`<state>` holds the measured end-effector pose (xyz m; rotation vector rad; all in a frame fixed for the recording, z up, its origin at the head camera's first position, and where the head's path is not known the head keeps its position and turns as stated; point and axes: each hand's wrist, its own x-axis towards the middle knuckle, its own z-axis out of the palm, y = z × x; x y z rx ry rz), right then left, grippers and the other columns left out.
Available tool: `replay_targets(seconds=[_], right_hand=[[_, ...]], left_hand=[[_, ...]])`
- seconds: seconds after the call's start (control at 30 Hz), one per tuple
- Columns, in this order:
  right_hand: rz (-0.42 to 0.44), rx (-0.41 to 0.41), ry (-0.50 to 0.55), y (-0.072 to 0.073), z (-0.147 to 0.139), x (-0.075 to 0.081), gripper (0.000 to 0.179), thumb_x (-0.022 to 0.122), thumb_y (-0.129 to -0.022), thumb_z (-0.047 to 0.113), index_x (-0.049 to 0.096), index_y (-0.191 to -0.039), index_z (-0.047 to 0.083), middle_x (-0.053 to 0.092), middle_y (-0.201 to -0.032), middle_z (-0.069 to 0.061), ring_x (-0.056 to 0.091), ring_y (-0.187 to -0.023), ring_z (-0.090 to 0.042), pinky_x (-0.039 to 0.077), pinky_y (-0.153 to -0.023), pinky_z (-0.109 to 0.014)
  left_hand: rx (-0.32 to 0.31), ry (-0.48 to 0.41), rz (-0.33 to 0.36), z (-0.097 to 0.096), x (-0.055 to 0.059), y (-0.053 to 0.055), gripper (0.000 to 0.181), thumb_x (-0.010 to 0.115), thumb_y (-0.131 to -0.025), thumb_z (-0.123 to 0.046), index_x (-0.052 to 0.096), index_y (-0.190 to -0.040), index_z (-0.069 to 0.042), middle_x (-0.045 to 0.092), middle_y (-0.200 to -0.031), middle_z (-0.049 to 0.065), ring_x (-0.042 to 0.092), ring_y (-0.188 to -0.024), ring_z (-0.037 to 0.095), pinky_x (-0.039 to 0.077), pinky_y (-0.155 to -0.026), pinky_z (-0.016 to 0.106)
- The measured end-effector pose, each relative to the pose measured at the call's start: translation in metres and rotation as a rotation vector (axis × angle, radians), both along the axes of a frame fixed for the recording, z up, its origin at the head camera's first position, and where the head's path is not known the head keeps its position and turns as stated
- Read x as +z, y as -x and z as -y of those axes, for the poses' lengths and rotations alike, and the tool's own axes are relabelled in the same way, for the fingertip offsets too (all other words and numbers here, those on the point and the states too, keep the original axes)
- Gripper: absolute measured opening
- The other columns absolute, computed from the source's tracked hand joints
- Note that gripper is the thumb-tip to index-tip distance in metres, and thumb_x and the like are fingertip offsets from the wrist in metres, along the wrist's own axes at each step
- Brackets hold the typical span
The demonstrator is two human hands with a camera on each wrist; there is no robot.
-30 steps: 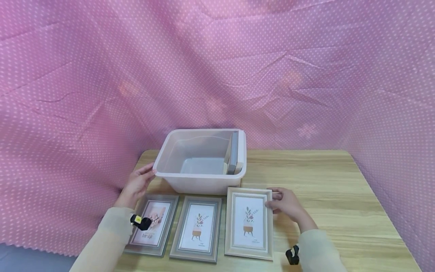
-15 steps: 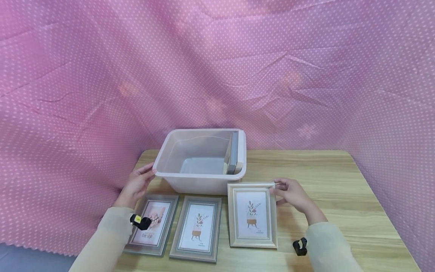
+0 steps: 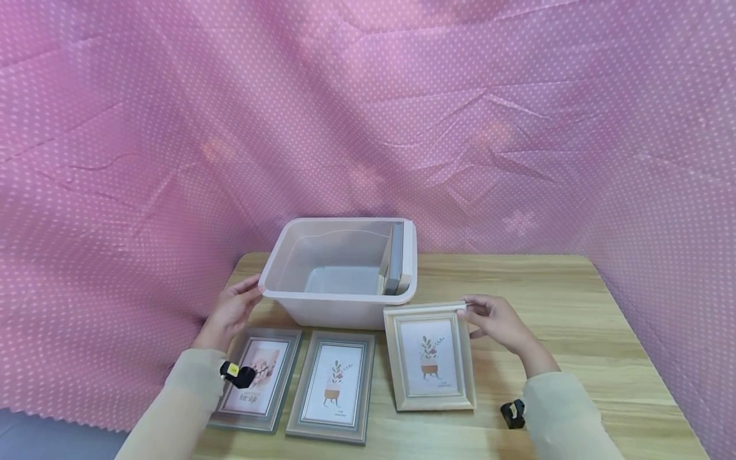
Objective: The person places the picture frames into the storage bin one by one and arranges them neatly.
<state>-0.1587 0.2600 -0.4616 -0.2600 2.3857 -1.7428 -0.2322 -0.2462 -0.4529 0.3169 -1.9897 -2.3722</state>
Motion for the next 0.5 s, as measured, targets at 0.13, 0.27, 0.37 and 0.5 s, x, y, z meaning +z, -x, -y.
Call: replay_targets(seconds=[0.13,0.27,0.37,0.5], right_hand=[[-0.072,-0.008,-0.069,-0.002,0.002,0.009,0.055,0.063,-0.093,0.017,0.042,-0.129,-0.020,0.051,-0.123,-0.036,0.063,-0.097,-0.039,0.057,-0.074,-0.034],[-0.121,-0.006,-0.102,-0.003,0.004,0.019,0.051,0.064,-0.092,0.015,0.046,-0.125,-0.019,0.055,-0.118,-0.034,0.065,-0.092,-0.034,0.057,-0.074,-0.032],[-0.123,0.002,-0.103,-0.003,0.005,0.026,0.049,0.065,-0.091,0.014,0.048,-0.125,-0.018,0.058,-0.115,-0.032,0.066,-0.089,-0.029,0.057,-0.073,-0.031],[-0.141,0.019,-0.084,-0.004,0.007,0.035,0.042,0.067,-0.089,0.011,0.054,-0.120,-0.014,0.064,-0.104,-0.025,0.066,-0.085,-0.020,0.058,-0.072,-0.033]], left_hand=[[-0.002,0.002,0.003,0.000,0.000,0.000,0.048,0.056,-0.090,0.011,0.041,-0.136,0.011,0.059,-0.092,-0.004,0.057,-0.085,0.004,0.050,-0.083,0.017],[-0.003,0.009,0.010,0.001,-0.001,0.000,0.048,0.056,-0.090,0.011,0.042,-0.136,0.010,0.059,-0.095,-0.003,0.057,-0.089,0.004,0.050,-0.085,0.018],[0.000,0.019,0.017,0.001,-0.001,-0.001,0.048,0.057,-0.089,0.011,0.043,-0.135,0.009,0.059,-0.099,-0.001,0.057,-0.092,0.005,0.050,-0.086,0.019],[0.003,0.014,0.015,0.002,-0.001,-0.001,0.048,0.057,-0.089,0.011,0.044,-0.135,0.009,0.059,-0.099,-0.001,0.057,-0.092,0.006,0.050,-0.086,0.019]])
